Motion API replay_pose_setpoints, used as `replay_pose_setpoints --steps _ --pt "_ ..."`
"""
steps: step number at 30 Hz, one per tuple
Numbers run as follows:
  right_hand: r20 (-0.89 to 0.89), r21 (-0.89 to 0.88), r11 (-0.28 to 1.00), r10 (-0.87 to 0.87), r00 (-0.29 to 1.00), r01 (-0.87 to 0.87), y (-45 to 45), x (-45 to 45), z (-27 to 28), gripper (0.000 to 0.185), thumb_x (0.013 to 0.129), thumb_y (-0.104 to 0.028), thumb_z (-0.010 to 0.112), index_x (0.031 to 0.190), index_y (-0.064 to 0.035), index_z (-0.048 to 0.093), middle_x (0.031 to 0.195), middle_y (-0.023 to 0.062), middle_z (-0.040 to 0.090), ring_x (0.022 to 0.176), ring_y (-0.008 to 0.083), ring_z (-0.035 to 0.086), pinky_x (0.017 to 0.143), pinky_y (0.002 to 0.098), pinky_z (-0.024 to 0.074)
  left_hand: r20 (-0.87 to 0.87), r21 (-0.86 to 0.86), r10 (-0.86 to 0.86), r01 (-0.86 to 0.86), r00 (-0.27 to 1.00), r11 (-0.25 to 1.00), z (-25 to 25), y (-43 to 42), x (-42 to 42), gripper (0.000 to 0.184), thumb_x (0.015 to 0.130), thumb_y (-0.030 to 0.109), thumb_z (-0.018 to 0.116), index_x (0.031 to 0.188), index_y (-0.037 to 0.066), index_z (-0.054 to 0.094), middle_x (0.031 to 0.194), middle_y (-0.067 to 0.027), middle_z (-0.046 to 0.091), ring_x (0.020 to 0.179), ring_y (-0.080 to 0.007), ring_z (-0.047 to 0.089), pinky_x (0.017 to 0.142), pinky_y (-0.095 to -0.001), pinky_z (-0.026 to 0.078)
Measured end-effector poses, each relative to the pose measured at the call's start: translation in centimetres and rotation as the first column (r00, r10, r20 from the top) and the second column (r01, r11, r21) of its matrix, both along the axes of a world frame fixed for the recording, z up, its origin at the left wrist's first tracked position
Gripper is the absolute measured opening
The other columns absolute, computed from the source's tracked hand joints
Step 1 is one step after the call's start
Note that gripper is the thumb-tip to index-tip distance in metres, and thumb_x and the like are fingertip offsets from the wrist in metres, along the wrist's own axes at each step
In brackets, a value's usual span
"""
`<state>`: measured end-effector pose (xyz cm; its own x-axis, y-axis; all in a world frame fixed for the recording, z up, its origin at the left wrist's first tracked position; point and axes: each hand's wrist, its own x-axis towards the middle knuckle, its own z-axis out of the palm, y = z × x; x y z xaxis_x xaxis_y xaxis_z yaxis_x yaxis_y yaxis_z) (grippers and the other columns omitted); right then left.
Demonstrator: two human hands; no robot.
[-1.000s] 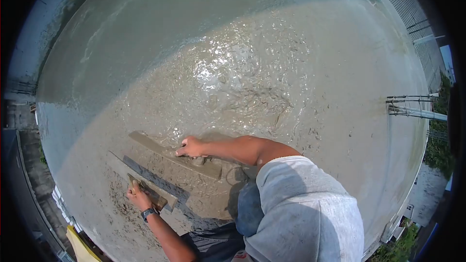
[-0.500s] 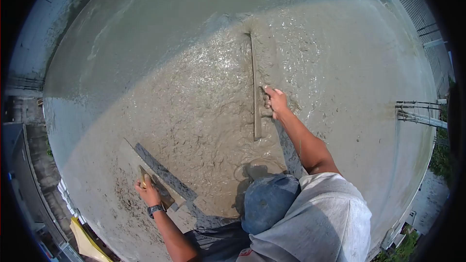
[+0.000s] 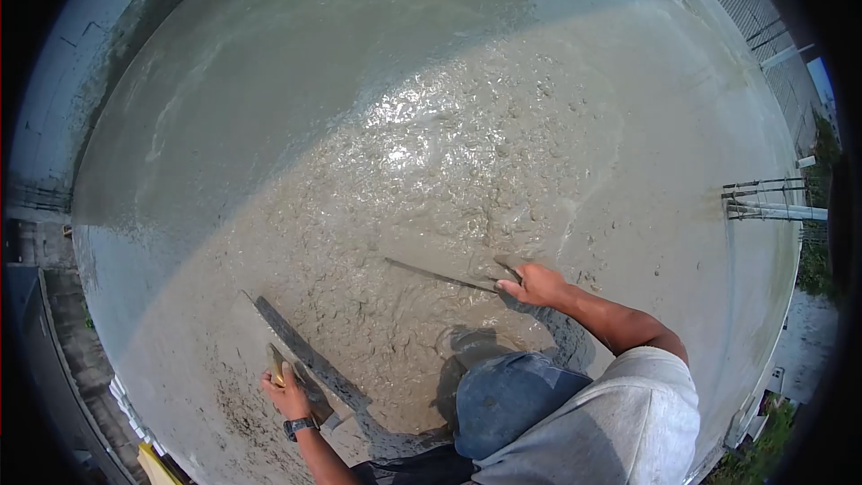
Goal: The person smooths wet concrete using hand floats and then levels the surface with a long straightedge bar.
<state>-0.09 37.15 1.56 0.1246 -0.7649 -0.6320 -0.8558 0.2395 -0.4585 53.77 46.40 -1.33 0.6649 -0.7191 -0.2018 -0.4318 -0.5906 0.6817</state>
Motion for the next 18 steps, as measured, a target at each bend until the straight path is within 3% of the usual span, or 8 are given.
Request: replay_pose_setpoints --steps 1,4,8,11,12,14,16,18 --pt "-0.092 0.13 0.983 0.14 0.986 -0.127 2.0 -1.0 0.2 0.052 0.099 -0.049 0.051 0.137 -0.0139 0.055 0.103 0.0217 0.07 0.096 0.0411 0.068 0.085 0.0496 0.0521 0.023 -0.011 -0.008 0.008 1.0 1.0 -0.7 0.2 0.4 0.059 0.094 0.042 0.07 0.124 -0.002 0.045 0.105 -0.0129 0.057 0.091 -0.0197 0.055 0.083 -0.0339 0.048" --pt "-0.14 -0.256 0.9 0.325 0.935 -0.352 6.6 -7.4 -5.7 0.055 0.102 -0.053 0.041 0.145 -0.0192 0.046 0.116 0.0203 0.067 0.103 0.0407 0.067 0.088 0.0539 0.051 -0.044 0.036 0.001 0.0 0.999 0.999 -1.9 -0.1 0.9 0.058 0.095 0.041 0.069 0.125 -0.002 0.045 0.106 -0.0134 0.057 0.091 -0.0193 0.055 0.083 -0.0332 0.047" --pt "-0.294 0.098 0.992 0.103 0.95 -0.077 -3.7 -8.3 -2.0 0.049 0.103 -0.05 0.042 0.145 -0.0231 0.045 0.127 0.015 0.063 0.103 0.0416 0.066 0.085 0.0518 0.0524 -0.112 0.088 0.033 -0.023 0.993 0.996 -3.9 -1.0 1.0 0.055 0.096 0.038 0.069 0.125 -0.002 0.046 0.106 -0.0132 0.057 0.091 -0.0183 0.055 0.083 -0.0325 0.048" --pt "-0.328 -0.457 0.885 -0.071 0.942 -0.093 -12.5 -10.8 -2.8 0.053 0.101 -0.06 0.039 0.128 -0.0192 0.06 0.107 0.0187 0.071 0.101 0.0445 0.067 0.082 0.0566 0.053 -0.138 0.101 -0.011 0.025 0.99 0.995 -2.6 -3.5 -1.1 0.053 0.096 0.037 0.068 0.125 -0.002 0.046 0.107 -0.0128 0.057 0.09 -0.0179 0.054 0.081 -0.0323 0.047" --pt "-0.385 -0.326 0.944 -0.076 0.92 -0.059 -16.3 -12.3 -3.3 0.05 0.101 -0.058 0.04 0.128 -0.0203 0.059 0.11 0.0188 0.071 0.103 0.0446 0.066 0.084 0.056 0.0527 -0.131 0.092 -0.021 0.033 0.991 0.995 -3.2 -3.7 -1.4 0.053 0.096 0.037 0.068 0.125 -0.002 0.046 0.107 -0.0126 0.057 0.089 -0.0178 0.054 0.08 -0.0322 0.047" --pt "-0.3 -0.471 0.864 -0.349 0.888 0.181 -22.3 -15.2 -4.7 0.048 0.1 -0.053 0.048 0.125 -0.0137 0.059 0.111 0.0199 0.07 0.103 0.0454 0.065 0.086 0.0551 0.0519 -0.153 0.074 -0.037 0.049 0.988 0.996 -2.8 -3.0 -1.4 0.051 0.097 0.037 0.068 0.124 -0.001 0.046 0.106 -0.0122 0.057 0.088 -0.0177 0.054 0.079 -0.0322 0.047" --pt "-0.146 -0.631 0.677 -0.583 0.799 0.378 -26.7 -18.1 -6.0 0.047 0.096 -0.044 0.058 0.121 -0.0043 0.061 0.111 0.0246 0.069 0.105 0.0453 0.065 0.088 0.0522 0.0513 -0.201 0.026 -0.051 0.058 0.978 0.998 -2.3 -2.5 -1.7 0.05 0.097 0.036 0.067 0.123 -0.001 0.046 0.106 -0.0117 0.057 0.087 -0.0177 0.053 0.078 -0.0323 0.046" --pt "0.003 -0.705 0.544 -0.64 0.768 0.455 -25.2 -21.3 -5.9 0.05 0.091 -0.039 0.065 0.119 0.0027 0.063 0.11 0.029 0.068 0.107 0.0436 0.065 0.089 0.0476 0.0512 -0.114 0.033 -0.081 0.085 0.99 0.996 -1.7 -0.3 -0.6 0.048 0.097 0.034 0.068 0.123 0.0 0.046 0.106 -0.0112 0.058 0.088 -0.018 0.055 0.078 -0.0328 0.047"
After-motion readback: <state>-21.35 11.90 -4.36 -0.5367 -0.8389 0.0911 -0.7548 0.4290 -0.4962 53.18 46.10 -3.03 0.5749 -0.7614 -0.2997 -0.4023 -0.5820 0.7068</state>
